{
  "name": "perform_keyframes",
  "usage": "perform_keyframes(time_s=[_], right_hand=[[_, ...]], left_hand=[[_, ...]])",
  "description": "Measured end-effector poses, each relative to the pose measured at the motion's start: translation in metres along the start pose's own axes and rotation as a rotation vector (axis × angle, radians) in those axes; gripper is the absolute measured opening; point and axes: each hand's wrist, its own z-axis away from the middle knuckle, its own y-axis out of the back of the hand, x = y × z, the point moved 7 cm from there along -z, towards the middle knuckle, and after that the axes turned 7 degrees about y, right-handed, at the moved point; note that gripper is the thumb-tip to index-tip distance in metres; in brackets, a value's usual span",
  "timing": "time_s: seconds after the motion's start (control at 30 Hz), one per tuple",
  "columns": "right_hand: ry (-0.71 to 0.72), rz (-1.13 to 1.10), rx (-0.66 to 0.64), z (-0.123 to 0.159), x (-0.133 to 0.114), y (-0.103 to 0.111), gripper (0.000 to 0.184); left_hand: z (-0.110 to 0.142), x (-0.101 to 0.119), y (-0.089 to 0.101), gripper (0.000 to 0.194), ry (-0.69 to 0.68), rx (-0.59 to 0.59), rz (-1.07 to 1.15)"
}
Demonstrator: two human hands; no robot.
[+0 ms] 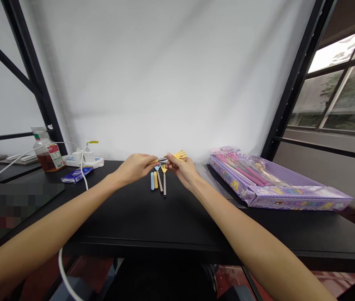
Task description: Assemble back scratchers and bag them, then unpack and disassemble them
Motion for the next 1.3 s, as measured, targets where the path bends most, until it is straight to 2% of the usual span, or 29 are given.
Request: perform_keyframes(time_s=[0.13,0.2,0.27,0.37,0.43,0.5,0.6,0.73,0.83,0.87,0.97,1.03,1.1,1.17,1.3], right_hand=[[0.024,0.017,-0.001,-0.002,-0.007,0.001,0.028],[0.033,0.007,0.063,-0.006,-0.014,0.009,0.024],[0.076,-0.038,0.254,-0.012,-0.031,0.036,0.018],[0.221,-0.144,0.682,-0.009,-0.073,0.103,0.031],[0.333,-0.189,0.938,0.003,-0.099,0.146,0.038],[0.37,-0.195,1.015,0.01,-0.116,0.17,0.041],[0.38,-0.192,1.002,0.013,-0.122,0.182,0.043],[0.36,-0.192,0.928,0.008,-0.116,0.173,0.043],[0.304,-0.182,0.814,0.0,-0.099,0.15,0.039],[0.267,-0.165,0.741,-0.003,-0.09,0.136,0.035],[0.065,-0.013,0.356,-0.009,-0.045,0.074,0.017],[-0.036,0.141,0.14,-0.005,-0.013,0.035,0.023],[-0.057,0.197,0.058,0.001,0.006,0.011,0.031],[-0.027,0.268,0.022,0.003,0.012,0.002,0.035],[0.009,0.302,0.05,0.001,0.004,0.007,0.038]], left_hand=[[-0.004,-0.003,-0.001,0.032,0.031,0.003,0.062],[-0.004,-0.015,-0.002,0.034,0.052,-0.026,0.059],[-0.003,-0.042,-0.003,0.033,0.124,-0.071,0.015],[0.006,-0.104,-0.003,0.029,0.37,-0.208,-0.13],[0.015,-0.136,-0.002,0.026,0.504,-0.299,-0.228],[0.019,-0.15,-0.001,0.027,0.538,-0.333,-0.275],[0.02,-0.147,-0.004,0.029,0.51,-0.343,-0.34],[0.018,-0.137,-0.007,0.029,0.455,-0.341,-0.348],[0.011,-0.12,-0.004,0.029,0.37,-0.285,-0.319],[0.007,-0.11,-0.002,0.029,0.329,-0.25,-0.296],[-0.003,-0.064,0.002,0.028,0.174,-0.122,-0.179],[-0.005,-0.029,-0.001,0.026,0.056,-0.098,-0.131],[-0.004,-0.007,-0.008,0.027,0.034,-0.113,-0.154],[-0.003,0.003,-0.013,0.03,0.052,-0.106,-0.14],[-0.005,0.005,-0.012,0.031,0.066,-0.056,-0.093]])
